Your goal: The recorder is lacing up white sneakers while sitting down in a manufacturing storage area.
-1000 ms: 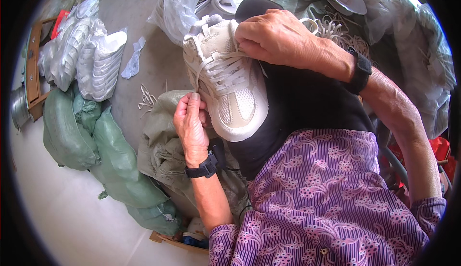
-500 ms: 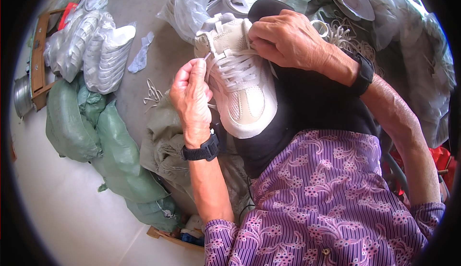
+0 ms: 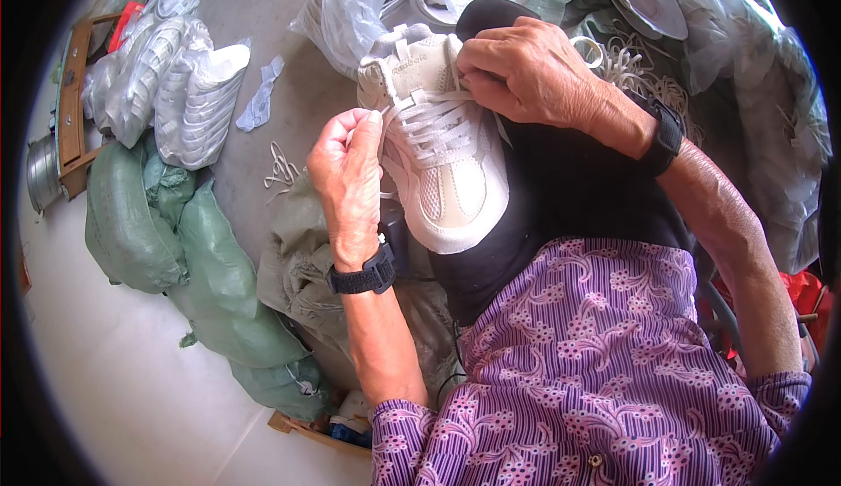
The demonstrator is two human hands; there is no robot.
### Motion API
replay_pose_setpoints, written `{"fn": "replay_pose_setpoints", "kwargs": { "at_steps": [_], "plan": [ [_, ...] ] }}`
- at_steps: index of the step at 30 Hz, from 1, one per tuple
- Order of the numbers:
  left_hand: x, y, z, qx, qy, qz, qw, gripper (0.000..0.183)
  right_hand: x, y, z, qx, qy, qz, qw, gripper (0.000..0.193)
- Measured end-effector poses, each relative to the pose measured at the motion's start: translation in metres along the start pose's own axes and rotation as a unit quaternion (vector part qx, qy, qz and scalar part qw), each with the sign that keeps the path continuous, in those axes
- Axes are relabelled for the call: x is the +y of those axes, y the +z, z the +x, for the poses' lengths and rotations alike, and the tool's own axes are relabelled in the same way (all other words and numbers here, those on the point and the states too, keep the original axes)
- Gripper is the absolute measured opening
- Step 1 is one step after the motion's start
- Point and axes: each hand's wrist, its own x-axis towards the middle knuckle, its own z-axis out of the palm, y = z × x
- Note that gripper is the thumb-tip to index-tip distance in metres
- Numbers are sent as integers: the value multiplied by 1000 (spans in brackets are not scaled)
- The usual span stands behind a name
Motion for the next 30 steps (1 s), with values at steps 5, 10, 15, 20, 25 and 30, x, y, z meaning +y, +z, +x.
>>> {"fn": "replay_pose_setpoints", "kwargs": {
  "at_steps": [5,10,15,20,25,30],
  "plan": [
    [5,3,3,16,50,69,996,14,-2,-2,0,-34,7,-8,999,7],
    [9,17,7,47,156,195,967,11,-1,-2,0,-29,16,-11,999,8],
    [11,20,8,43,201,271,940,11,0,-2,0,-27,9,-9,1000,8],
    [11,18,12,31,218,302,928,16,0,1,-1,-18,-2,-19,1000,7],
    [6,19,15,22,200,245,948,17,-1,0,1,-27,2,-24,999,7],
    [7,23,12,41,241,277,929,12,-2,0,1,-18,-1,-18,1000,6]
  ]
}}
